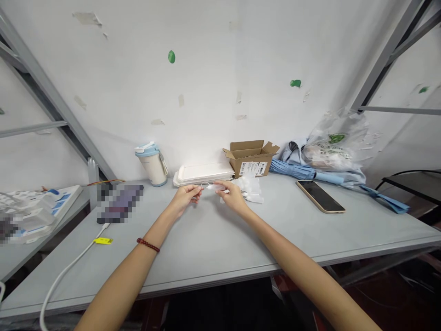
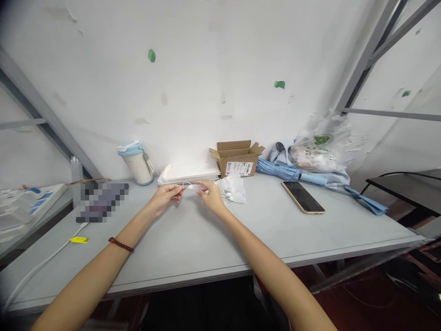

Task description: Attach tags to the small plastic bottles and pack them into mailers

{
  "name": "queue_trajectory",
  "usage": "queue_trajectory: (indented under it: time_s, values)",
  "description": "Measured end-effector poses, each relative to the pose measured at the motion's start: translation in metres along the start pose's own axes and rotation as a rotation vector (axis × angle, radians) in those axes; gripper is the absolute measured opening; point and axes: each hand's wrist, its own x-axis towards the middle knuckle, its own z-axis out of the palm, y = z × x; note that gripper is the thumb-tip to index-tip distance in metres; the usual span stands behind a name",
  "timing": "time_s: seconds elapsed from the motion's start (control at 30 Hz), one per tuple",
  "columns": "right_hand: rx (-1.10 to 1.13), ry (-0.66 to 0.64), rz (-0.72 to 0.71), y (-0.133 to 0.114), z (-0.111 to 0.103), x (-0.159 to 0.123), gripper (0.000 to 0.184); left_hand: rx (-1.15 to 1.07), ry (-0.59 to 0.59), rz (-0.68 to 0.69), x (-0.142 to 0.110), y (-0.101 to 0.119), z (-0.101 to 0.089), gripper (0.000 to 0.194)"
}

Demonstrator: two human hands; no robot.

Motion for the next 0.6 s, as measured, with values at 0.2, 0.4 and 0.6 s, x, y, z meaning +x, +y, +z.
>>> queue_trajectory:
  time_s: [0.2,0.4,0.6]
  values:
    - [-0.004,-0.012,0.000,-0.0007,0.0014,-0.0020,0.030,-0.016,-0.001,-0.002,-0.0025,0.0041,0.0031,0.035]
    - [0.000,0.003,-0.015,0.0027,0.0034,-0.0022,0.029,-0.004,-0.009,-0.001,-0.0007,0.0021,0.0026,0.036]
    - [0.013,0.028,-0.006,0.0026,0.0038,-0.0024,0.030,-0.021,-0.003,-0.014,0.0010,-0.0005,0.0018,0.035]
